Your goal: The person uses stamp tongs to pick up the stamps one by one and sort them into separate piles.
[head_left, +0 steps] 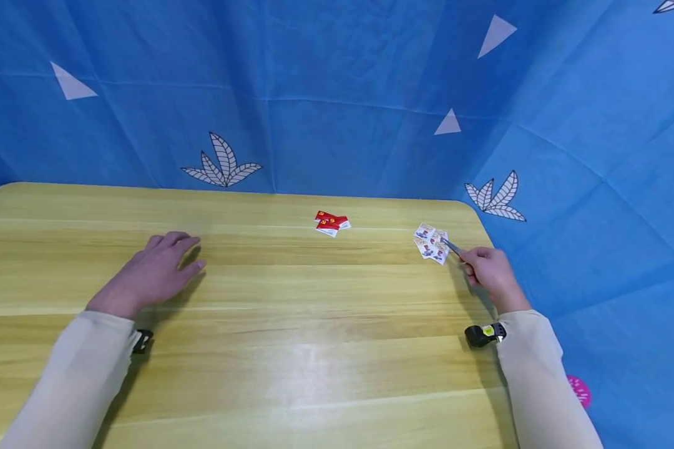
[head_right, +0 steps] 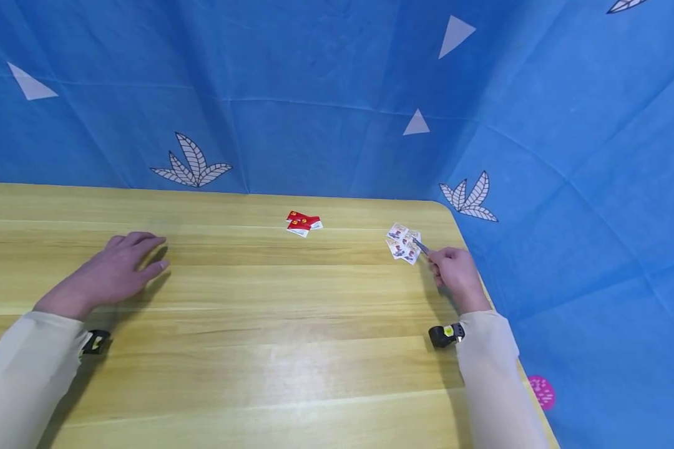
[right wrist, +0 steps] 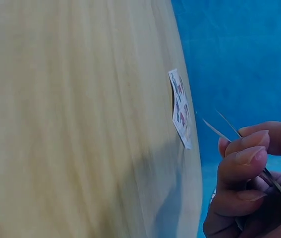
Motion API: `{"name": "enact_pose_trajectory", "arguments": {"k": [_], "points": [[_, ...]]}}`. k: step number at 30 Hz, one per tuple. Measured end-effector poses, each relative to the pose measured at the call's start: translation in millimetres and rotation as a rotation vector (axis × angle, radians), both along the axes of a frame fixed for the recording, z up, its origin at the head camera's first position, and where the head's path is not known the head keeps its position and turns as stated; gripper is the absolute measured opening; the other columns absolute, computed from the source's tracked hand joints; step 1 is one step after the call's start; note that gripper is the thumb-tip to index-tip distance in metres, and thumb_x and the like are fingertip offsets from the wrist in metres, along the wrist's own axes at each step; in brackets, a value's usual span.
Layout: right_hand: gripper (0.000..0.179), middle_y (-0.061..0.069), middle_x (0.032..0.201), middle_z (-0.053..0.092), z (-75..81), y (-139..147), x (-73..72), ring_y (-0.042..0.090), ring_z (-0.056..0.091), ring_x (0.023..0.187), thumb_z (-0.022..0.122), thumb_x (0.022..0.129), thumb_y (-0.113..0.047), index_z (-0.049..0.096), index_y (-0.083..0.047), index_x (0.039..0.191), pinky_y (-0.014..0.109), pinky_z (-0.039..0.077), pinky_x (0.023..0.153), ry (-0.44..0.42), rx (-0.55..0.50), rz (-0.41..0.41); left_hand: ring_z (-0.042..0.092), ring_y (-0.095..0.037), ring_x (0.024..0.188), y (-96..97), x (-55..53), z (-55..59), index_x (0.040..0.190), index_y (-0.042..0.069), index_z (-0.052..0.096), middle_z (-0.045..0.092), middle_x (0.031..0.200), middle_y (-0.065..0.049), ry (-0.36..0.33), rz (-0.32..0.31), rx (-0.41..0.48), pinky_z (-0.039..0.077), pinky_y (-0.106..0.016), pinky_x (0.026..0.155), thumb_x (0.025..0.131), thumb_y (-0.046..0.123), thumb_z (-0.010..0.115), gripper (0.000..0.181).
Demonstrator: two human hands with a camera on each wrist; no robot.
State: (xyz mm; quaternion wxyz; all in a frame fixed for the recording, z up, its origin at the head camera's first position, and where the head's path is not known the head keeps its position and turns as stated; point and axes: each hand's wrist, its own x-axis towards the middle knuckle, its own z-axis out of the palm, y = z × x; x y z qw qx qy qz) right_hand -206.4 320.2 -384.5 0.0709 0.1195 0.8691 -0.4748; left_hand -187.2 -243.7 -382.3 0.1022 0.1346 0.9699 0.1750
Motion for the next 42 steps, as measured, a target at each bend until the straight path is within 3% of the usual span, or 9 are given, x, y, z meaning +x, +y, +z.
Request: {"name": "enact_pose_trajectory", "arguments": {"k": [9,12,17,19,25,29,34,42], "points": [[0.041,0.004,0.071,0.056,4.9,2,17.3,0.012,0.054,0.055,0.049,0.103,-0.026,0.055,0.013,0.109,0.032,0.052,0.056,0.016,0.041,-0.01,0.027,-0.053,0.13,-1.0,2.4,-2.8,0.144,-0.009,0.038,0.031,0.145,-0.032,0.031,0.002,0.033,0.027,-0.069,0.102,0.103,0.031,0.048,0.059],[0.04,0.006,0.074,0.063,8.3,2,22.5,0.018,0.063,0.059,0.049,0.103,-0.025,0.055,0.013,0.112,0.035,0.054,0.066,0.004,0.069,0.007,0.027,-0.053,0.13,-1.2,3.8,-2.7,0.144,-0.01,0.037,0.032,0.145,-0.032,0.048,-0.003,0.036,0.027,-0.069,0.102,0.103,0.031,0.048,0.059],[0.035,0.007,0.077,0.071,14.5,0,34.0,0.024,0.07,0.069,0.048,0.103,-0.024,0.058,0.009,0.108,0.041,0.044,0.085,-0.052,0.208,0.07,0.028,-0.055,0.128,-1.4,11.9,-0.8,0.143,-0.012,0.038,0.032,0.144,-0.033,0.083,0.009,0.036,0.028,-0.069,0.101,0.103,0.03,0.047,0.058],[0.033,0.007,0.078,0.071,15.4,1,39.4,0.023,0.07,0.07,0.048,0.102,-0.024,0.059,0.007,0.103,0.042,0.045,0.082,-0.061,0.274,0.098,0.028,-0.056,0.128,-2.6,15.5,-1.1,0.143,-0.012,0.038,0.031,0.144,-0.033,0.095,0.019,0.036,0.028,-0.07,0.1,0.104,0.031,0.047,0.058],[0.027,0.003,0.069,0.064,13.8,3,54.5,0.022,0.059,0.062,0.052,0.1,-0.024,0.061,-0.002,0.088,0.034,0.043,0.057,-0.029,0.51,0.171,0.027,-0.057,0.127,-6.0,23.6,-3.7,0.143,-0.011,0.037,0.029,0.145,-0.033,0.128,0.048,0.025,0.029,-0.072,0.097,0.104,0.034,0.045,0.06],[0.025,0.004,0.069,0.056,14.4,5,61.9,0.023,0.051,0.062,0.054,0.097,-0.026,0.06,-0.006,0.084,0.035,0.038,0.053,-0.043,0.648,0.187,0.026,-0.056,0.127,-7.1,26.1,-5.1,0.144,-0.011,0.037,0.028,0.145,-0.033,0.123,0.063,0.017,0.028,-0.073,0.097,0.104,0.036,0.044,0.061],[0.023,0.006,0.07,0.052,13.5,8,68.4,0.024,0.049,0.064,0.054,0.096,-0.026,0.059,-0.005,0.088,0.036,0.036,0.053,-0.08,0.729,0.192,0.027,-0.056,0.126,-8.2,27.7,-5.5,0.143,-0.011,0.038,0.029,0.145,-0.033,0.117,0.064,0.019,0.029,-0.073,0.096,0.104,0.036,0.044,0.061],[0.024,0.002,0.065,0.043,9.5,20,81.1,0.021,0.043,0.06,0.059,0.093,-0.024,0.052,-0.012,0.074,0.033,0.03,0.052,-0.107,0.769,0.28,0.026,-0.056,0.128,-9.2,31.7,-6.1,0.144,-0.01,0.038,0.029,0.145,-0.032,0.078,0.053,0.034,0.027,-0.073,0.097,0.105,0.038,0.043,0.062]]}}
